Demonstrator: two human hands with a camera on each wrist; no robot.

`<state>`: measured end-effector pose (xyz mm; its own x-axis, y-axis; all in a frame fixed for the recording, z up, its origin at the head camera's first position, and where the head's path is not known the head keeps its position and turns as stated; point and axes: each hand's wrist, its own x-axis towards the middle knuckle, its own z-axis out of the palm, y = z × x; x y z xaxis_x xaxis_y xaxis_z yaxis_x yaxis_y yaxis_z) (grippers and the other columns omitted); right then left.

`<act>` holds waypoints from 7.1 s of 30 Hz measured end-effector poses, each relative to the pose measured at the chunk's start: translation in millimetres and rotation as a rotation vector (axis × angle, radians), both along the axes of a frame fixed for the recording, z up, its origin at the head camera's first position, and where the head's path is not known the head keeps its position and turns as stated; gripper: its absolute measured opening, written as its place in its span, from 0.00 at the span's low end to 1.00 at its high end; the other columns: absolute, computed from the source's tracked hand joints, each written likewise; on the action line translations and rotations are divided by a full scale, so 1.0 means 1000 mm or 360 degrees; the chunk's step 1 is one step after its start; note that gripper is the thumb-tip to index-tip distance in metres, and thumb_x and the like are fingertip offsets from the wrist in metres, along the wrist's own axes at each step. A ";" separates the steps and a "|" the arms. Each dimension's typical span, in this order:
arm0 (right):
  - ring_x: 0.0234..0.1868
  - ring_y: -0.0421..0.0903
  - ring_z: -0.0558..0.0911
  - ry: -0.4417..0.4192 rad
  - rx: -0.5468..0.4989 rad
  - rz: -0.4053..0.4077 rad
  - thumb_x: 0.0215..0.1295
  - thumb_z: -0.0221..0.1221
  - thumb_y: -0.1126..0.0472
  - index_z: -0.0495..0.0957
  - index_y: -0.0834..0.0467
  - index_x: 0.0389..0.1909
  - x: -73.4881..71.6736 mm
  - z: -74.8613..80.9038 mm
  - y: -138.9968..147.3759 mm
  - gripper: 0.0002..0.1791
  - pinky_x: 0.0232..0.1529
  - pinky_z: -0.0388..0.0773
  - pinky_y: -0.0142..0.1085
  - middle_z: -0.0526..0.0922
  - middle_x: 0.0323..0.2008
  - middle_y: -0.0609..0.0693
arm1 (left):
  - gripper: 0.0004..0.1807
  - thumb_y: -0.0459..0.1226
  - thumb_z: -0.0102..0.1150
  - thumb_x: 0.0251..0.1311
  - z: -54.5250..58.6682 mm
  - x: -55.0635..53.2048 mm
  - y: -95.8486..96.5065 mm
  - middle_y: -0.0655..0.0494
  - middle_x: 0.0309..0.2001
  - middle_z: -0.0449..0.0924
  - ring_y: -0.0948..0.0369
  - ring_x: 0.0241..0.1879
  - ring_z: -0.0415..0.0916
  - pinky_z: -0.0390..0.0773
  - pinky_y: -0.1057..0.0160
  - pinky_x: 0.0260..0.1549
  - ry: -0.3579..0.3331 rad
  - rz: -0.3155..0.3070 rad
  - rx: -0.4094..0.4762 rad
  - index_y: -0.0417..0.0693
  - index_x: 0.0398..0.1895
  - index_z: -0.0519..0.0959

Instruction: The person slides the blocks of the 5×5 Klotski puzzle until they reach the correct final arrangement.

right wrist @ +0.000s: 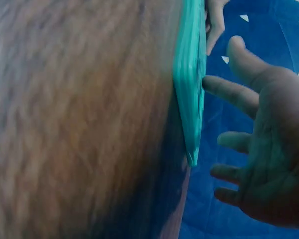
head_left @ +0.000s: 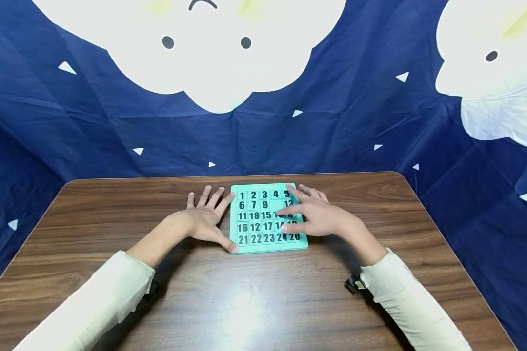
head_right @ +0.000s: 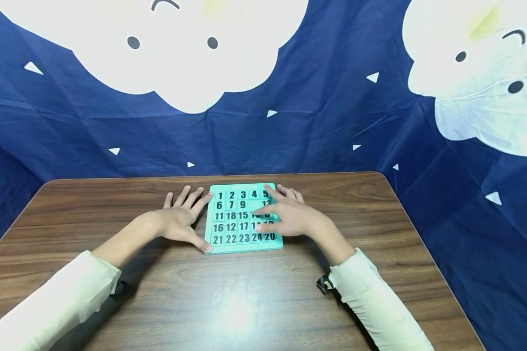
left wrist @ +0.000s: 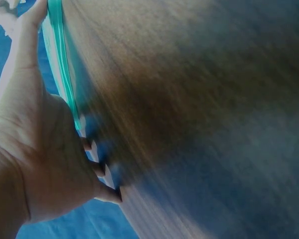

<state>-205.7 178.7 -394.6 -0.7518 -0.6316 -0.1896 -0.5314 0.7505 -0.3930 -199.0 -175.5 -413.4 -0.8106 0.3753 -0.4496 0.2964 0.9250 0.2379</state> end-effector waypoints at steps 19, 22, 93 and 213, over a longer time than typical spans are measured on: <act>0.94 0.71 0.43 -0.0008 0.0043 -0.0106 0.80 0.64 0.32 0.85 0.36 0.75 0.008 0.005 0.018 0.28 0.86 0.40 0.79 0.45 0.94 0.58 | 0.90 0.85 0.72 0.43 -0.001 0.006 0.003 0.43 0.94 0.18 0.36 0.91 0.11 0.18 0.18 0.81 -0.0003 0.0016 0.0007 0.62 0.95 0.27; 0.93 0.72 0.44 -0.0033 0.0049 -0.0037 0.81 0.60 0.30 0.79 0.33 0.80 0.009 0.001 0.010 0.31 0.86 0.41 0.80 0.45 0.94 0.58 | 0.90 0.85 0.72 0.43 -0.001 0.006 0.003 0.43 0.94 0.18 0.36 0.91 0.11 0.19 0.18 0.81 -0.0001 0.0020 0.0003 0.62 0.96 0.27; 0.94 0.70 0.41 0.0021 0.0145 0.0014 0.85 0.58 0.33 0.78 0.32 0.80 -0.006 0.005 -0.031 0.29 0.88 0.40 0.76 0.42 0.95 0.57 | 0.90 0.85 0.72 0.43 0.001 0.002 0.001 0.43 0.94 0.19 0.36 0.91 0.11 0.19 0.19 0.82 -0.0008 0.0012 -0.0017 0.61 0.96 0.27; 0.95 0.66 0.39 -0.0029 0.0109 0.0162 0.80 0.60 0.27 0.78 0.34 0.81 -0.004 0.005 -0.074 0.35 0.89 0.38 0.75 0.42 0.95 0.52 | 0.88 0.86 0.70 0.45 0.003 0.002 0.000 0.42 0.94 0.17 0.35 0.91 0.10 0.20 0.18 0.82 -0.0044 0.0005 -0.0060 0.61 0.95 0.25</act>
